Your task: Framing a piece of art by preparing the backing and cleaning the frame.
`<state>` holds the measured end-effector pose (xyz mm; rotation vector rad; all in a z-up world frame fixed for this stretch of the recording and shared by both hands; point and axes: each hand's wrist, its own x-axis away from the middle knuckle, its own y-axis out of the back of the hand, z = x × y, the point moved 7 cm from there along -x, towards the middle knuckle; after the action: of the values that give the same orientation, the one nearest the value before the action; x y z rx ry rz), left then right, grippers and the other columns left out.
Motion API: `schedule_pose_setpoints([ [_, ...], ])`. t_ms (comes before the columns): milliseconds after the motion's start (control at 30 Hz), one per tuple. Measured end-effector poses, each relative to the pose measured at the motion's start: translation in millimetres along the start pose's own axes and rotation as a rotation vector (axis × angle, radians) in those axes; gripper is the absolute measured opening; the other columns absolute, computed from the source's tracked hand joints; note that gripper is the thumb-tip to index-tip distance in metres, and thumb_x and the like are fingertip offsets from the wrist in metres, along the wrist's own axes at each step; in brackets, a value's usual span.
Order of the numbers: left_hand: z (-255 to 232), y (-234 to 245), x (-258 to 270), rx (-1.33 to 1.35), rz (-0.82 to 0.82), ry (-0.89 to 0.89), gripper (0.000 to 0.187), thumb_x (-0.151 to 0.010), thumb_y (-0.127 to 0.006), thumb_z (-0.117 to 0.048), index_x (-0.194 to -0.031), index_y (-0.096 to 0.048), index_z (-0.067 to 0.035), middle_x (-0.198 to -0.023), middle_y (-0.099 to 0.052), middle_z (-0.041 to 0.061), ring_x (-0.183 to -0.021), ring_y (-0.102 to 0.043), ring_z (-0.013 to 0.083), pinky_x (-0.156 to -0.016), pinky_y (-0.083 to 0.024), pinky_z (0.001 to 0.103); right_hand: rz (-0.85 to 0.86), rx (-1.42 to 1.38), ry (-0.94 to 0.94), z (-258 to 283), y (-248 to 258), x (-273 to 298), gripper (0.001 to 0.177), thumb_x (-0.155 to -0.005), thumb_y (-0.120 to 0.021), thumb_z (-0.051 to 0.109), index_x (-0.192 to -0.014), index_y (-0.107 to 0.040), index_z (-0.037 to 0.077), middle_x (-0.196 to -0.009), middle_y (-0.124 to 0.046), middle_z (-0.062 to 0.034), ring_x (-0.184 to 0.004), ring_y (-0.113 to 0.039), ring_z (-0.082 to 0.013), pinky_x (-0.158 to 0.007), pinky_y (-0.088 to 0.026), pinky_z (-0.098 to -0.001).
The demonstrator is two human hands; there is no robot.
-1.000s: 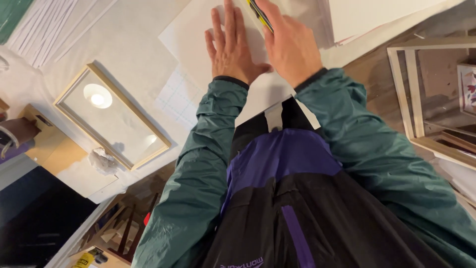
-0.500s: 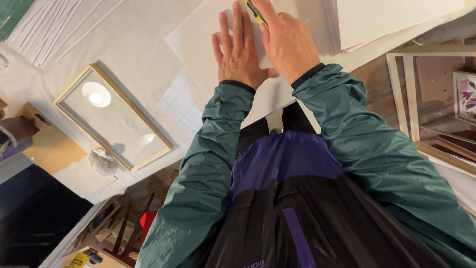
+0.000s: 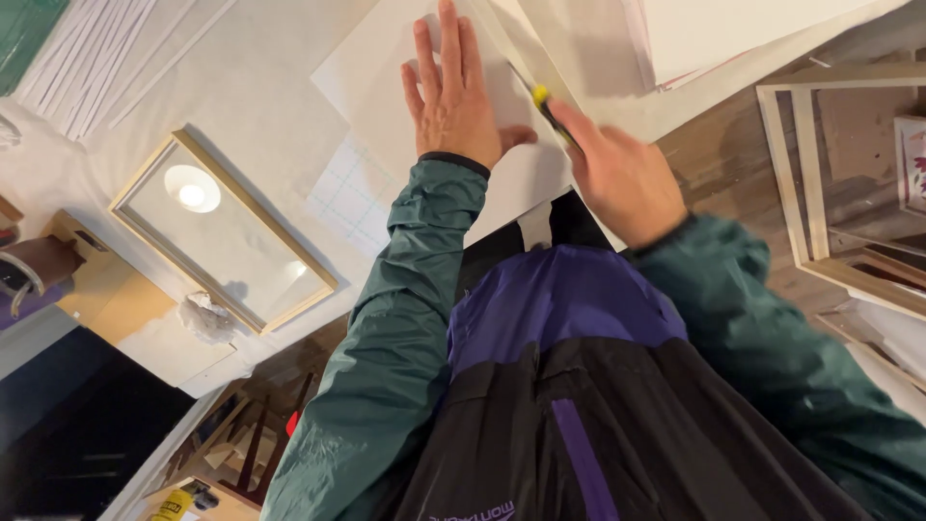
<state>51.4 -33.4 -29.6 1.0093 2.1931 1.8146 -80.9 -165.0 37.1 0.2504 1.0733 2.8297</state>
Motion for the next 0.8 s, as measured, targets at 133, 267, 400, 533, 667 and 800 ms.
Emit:
schedule_pose_setpoints([
  [133, -2, 1, -1, 0.001, -0.023, -0.023, 0.148, -0.050, -0.103, -0.057, -0.160, -0.024, 0.001, -0.170, -0.005, 0.009, -0.158, -0.006, 0.0401, -0.125, -0.021, 0.066, 0.071, 0.015, -0.153, -8, 9, 58, 0.049, -0.100, -0.064, 0.010, -0.148, -0.054, 0.015, -0.084, -0.064, -0.0158, -0.073, -0.063, -0.0397, -0.063, -0.052, -0.0516],
  [267, -1, 0, -1, -0.006, -0.035, -0.035, 0.148, -0.051, -0.103, -0.059, -0.161, -0.024, 0.000, -0.170, -0.005, 0.009, -0.158, -0.006, 0.0397, -0.125, -0.020, 0.065, 0.138, 0.060, -0.293, -17, 16, 114, 0.048, -0.097, -0.065, 0.014, -0.145, -0.058, 0.019, -0.082, -0.064, -0.0154, -0.069, -0.064, -0.0401, -0.063, -0.053, -0.0518],
  [400, 1, -5, 0, -0.012, -0.047, -0.055, 0.150, -0.050, -0.103, -0.060, -0.161, -0.023, 0.001, -0.170, -0.004, 0.009, -0.158, -0.005, 0.0394, -0.125, -0.020, 0.066, 0.195, 0.090, -0.384, -20, 28, 148, 0.047, -0.097, -0.066, 0.016, -0.143, -0.059, 0.021, -0.087, -0.068, -0.0157, -0.072, -0.066, -0.0407, -0.065, -0.055, -0.0511],
  [533, 14, -10, -5, -0.050, -0.085, -0.095, 0.142, -0.055, -0.101, -0.064, -0.159, -0.028, 0.000, -0.168, -0.011, 0.011, -0.155, -0.013, 0.0404, -0.121, -0.025, 0.065, 0.016, -0.014, -0.436, -25, 36, 165, 0.050, -0.099, -0.067, 0.016, -0.146, -0.054, 0.012, -0.107, -0.070, -0.0217, -0.088, -0.069, -0.0413, -0.073, -0.056, -0.0475],
  [667, 27, 13, -35, -0.084, -0.207, -0.128, 0.097, -0.081, -0.091, -0.057, -0.150, -0.047, -0.006, -0.154, -0.039, 0.013, -0.137, -0.041, 0.0409, -0.106, -0.042, 0.059, -0.117, -0.095, -0.467, -31, 27, 166, 0.053, -0.101, -0.067, 0.016, -0.149, -0.051, 0.004, -0.109, -0.069, -0.0273, -0.094, -0.069, -0.0436, -0.077, -0.056, -0.0471],
  [800, 50, 19, -77, -0.169, -0.422, -0.196, 0.044, -0.087, -0.083, -0.034, -0.121, -0.066, -0.011, -0.125, -0.059, 0.014, -0.116, -0.056, 0.0414, -0.086, -0.048, 0.055, -0.108, -0.151, -0.552, -31, 8, 154, 0.050, -0.099, -0.067, 0.017, -0.145, -0.054, 0.004, -0.103, -0.069, -0.0275, -0.089, -0.069, -0.0440, -0.075, -0.055, -0.0479],
])
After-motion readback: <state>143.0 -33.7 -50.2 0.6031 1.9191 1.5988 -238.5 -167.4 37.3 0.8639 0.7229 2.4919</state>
